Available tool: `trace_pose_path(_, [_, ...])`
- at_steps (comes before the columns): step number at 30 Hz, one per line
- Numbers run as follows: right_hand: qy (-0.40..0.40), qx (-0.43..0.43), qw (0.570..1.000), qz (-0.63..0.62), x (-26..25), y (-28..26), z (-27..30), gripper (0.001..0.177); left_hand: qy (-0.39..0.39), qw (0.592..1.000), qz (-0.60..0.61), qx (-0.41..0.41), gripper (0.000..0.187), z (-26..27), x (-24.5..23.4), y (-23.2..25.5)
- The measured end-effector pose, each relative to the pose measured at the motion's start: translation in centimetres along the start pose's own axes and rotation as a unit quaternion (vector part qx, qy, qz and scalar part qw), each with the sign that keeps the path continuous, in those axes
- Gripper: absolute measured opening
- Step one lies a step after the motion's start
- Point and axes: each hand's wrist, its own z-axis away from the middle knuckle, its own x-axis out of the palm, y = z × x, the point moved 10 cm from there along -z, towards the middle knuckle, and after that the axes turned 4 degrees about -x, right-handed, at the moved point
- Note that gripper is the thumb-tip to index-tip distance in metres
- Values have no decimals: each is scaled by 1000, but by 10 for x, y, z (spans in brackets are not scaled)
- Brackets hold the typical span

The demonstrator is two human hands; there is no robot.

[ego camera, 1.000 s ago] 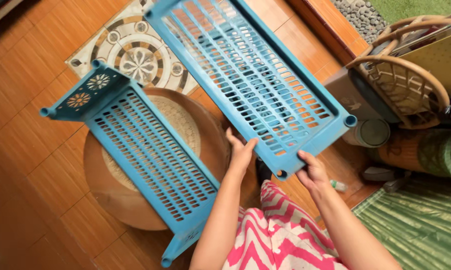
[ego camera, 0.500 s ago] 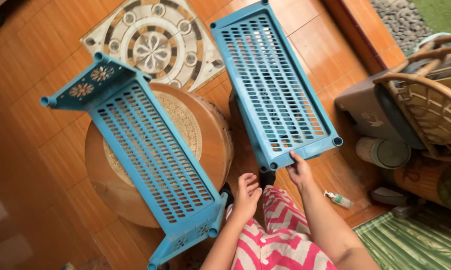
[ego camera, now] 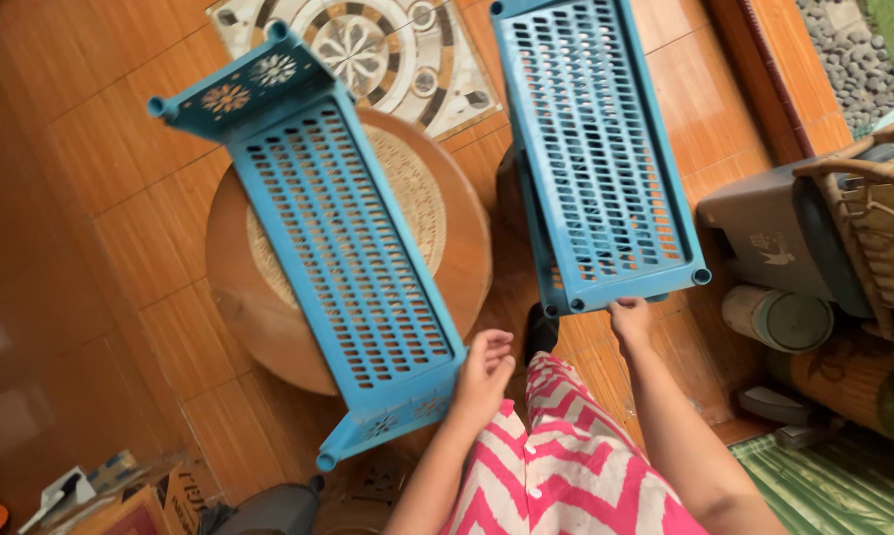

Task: The person disassembles a blue plastic crate by hand, removing the side panels and separating the components. The crate is taken apart piece by piece and the parts are placed on a round wooden table.

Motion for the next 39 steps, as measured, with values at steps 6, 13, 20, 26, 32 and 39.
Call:
trace_pose_path(6, [-340,110,928,-101,91,-5,106,25,101,993,-12,67,29,32,-126,17])
trace_pose_path(13, [-529,128,828,-134,122,-69,277,63,249,965,-71,32,29,53,-304,-59])
trace_pose_path(20, [-323,57,941,81,142,-94,274,59,163,949,-184,-199,47,44,-330,-211])
trace_pose_path(26, [-324,198,920,-92,178,-39,256,35,109,947,-76,-292,43,23,-319,-263])
trace_pose_path(32, [-283,145,934,-165,151,-28,252,24,1,908,107,-405,29,32,-272,-284])
trace_pose_path(39, [-227,112,954,-162,106,-88,240,43,5,857,307,-414,30,36,-211,-289])
